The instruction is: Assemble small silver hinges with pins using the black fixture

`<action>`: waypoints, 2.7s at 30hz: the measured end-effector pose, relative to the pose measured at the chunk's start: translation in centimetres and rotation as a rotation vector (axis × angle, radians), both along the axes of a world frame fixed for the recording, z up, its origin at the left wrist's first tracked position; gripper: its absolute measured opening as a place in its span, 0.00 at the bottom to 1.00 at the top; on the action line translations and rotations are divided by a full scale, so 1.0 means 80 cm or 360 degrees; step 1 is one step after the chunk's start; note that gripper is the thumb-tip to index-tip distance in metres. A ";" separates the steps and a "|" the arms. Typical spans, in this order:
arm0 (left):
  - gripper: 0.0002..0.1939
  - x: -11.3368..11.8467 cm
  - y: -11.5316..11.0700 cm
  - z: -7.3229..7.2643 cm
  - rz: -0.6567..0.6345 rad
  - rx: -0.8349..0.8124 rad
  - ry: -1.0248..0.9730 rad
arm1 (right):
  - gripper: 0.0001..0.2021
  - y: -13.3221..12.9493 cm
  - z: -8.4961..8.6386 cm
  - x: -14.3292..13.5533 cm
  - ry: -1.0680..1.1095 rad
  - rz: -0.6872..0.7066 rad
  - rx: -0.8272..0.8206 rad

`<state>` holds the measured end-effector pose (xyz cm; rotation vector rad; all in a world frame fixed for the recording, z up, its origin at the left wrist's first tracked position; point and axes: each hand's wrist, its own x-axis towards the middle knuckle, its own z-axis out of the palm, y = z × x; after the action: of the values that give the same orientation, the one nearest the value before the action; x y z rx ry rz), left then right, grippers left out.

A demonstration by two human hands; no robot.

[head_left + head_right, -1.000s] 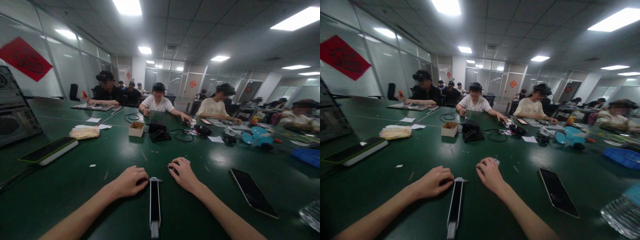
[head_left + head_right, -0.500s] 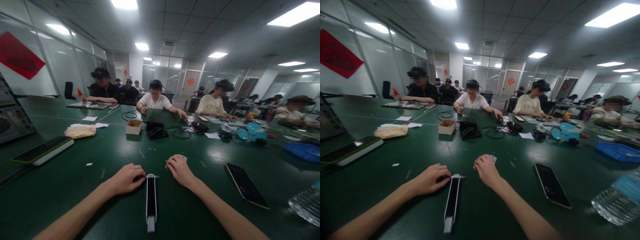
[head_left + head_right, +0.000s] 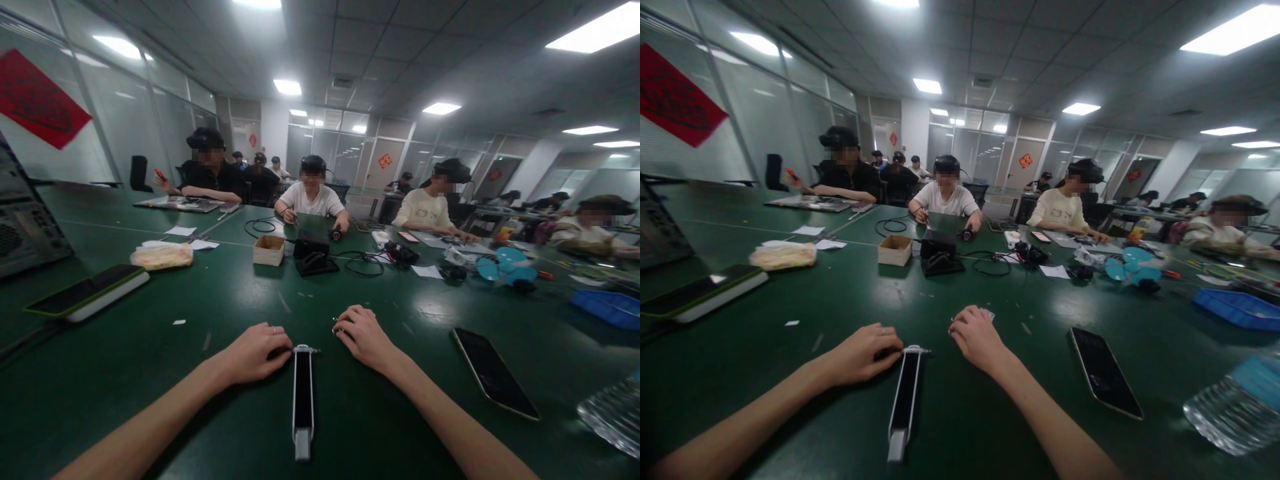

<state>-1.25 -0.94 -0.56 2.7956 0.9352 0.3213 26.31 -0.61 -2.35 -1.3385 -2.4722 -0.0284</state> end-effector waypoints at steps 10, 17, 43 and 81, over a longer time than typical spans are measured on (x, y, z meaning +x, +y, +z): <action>0.09 0.000 -0.001 0.002 0.0016 -0.0029 0.0023 | 0.04 -0.004 -0.001 -0.012 -0.0053 -0.0079 0.0046; 0.10 0.000 -0.001 0.001 0.0039 -0.0017 0.0020 | 0.06 -0.007 -0.006 -0.017 -0.0152 -0.0049 0.0194; 0.14 0.005 0.000 -0.020 -0.0042 0.0323 -0.0449 | 0.07 -0.035 -0.007 -0.049 0.0933 0.0263 0.0012; 0.06 -0.003 0.004 -0.008 -0.0075 0.0559 -0.0579 | 0.05 -0.029 -0.011 -0.045 0.0806 0.0248 0.0154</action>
<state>-1.45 -0.65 -1.17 2.9011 0.7873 1.0365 22.68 -2.97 -3.26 -0.9635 -2.1027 0.2004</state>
